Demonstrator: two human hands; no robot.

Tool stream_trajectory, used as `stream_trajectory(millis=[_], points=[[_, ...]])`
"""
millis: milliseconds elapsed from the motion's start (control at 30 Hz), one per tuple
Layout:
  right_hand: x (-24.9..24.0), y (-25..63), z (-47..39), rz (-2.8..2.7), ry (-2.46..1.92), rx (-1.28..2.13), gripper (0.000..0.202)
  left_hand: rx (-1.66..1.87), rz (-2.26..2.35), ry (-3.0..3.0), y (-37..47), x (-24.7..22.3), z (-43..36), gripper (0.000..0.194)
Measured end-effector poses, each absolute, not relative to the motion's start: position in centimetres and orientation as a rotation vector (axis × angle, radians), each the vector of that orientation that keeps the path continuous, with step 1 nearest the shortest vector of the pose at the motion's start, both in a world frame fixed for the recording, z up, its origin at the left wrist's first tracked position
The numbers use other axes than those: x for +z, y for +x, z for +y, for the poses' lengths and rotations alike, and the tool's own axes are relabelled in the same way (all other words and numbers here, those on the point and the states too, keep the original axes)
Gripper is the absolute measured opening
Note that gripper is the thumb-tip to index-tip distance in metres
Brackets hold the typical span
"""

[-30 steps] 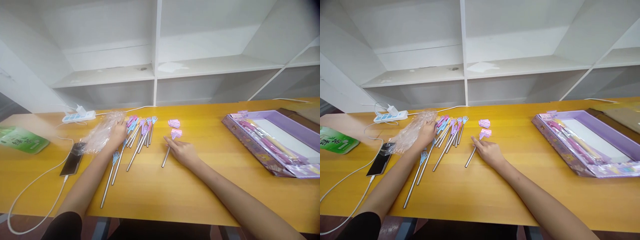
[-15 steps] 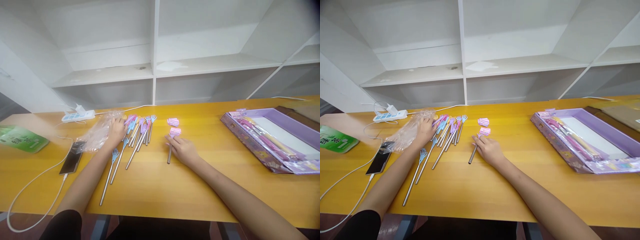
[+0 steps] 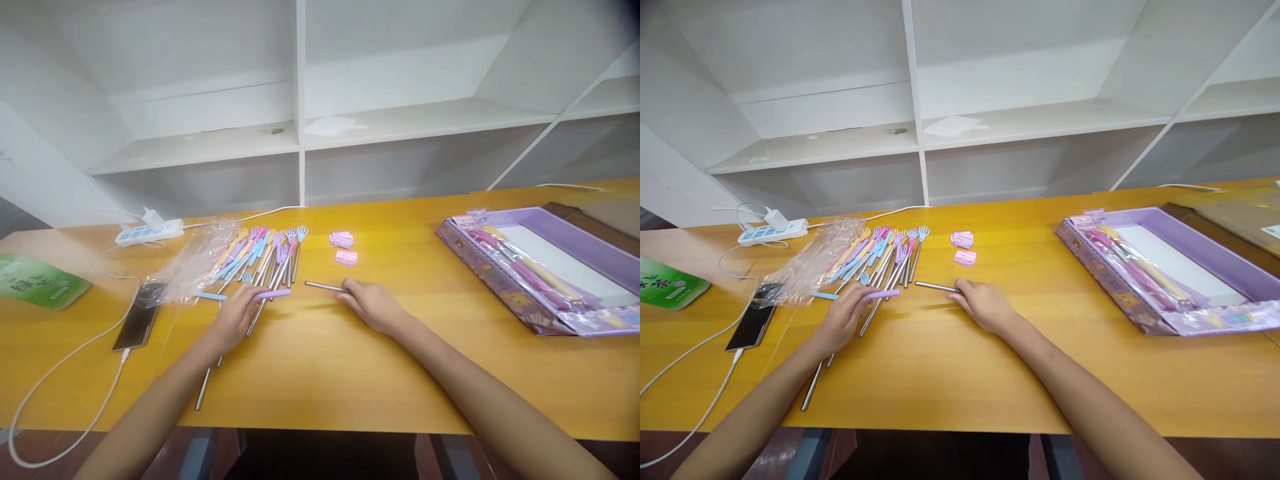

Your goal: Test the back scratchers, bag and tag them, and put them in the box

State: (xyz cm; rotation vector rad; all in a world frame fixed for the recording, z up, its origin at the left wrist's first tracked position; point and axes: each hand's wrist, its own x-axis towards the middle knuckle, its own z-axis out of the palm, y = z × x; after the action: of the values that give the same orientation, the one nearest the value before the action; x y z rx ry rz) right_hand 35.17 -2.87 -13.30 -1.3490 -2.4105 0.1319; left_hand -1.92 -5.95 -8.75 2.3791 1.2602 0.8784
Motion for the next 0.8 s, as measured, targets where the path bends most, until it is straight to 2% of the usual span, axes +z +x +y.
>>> stream_trajectory(millis=[233,800], points=[[-13.4,34.0,-4.1,-2.507,-1.181,0.062,0.039,0.835,1.131,2.508,-1.5,-10.1,-6.4,0.030],[-12.6,34.9,-4.4,-2.439,-1.026,-0.118,0.036,0.798,1.129,2.596,-1.6,-10.2,-5.6,0.028]])
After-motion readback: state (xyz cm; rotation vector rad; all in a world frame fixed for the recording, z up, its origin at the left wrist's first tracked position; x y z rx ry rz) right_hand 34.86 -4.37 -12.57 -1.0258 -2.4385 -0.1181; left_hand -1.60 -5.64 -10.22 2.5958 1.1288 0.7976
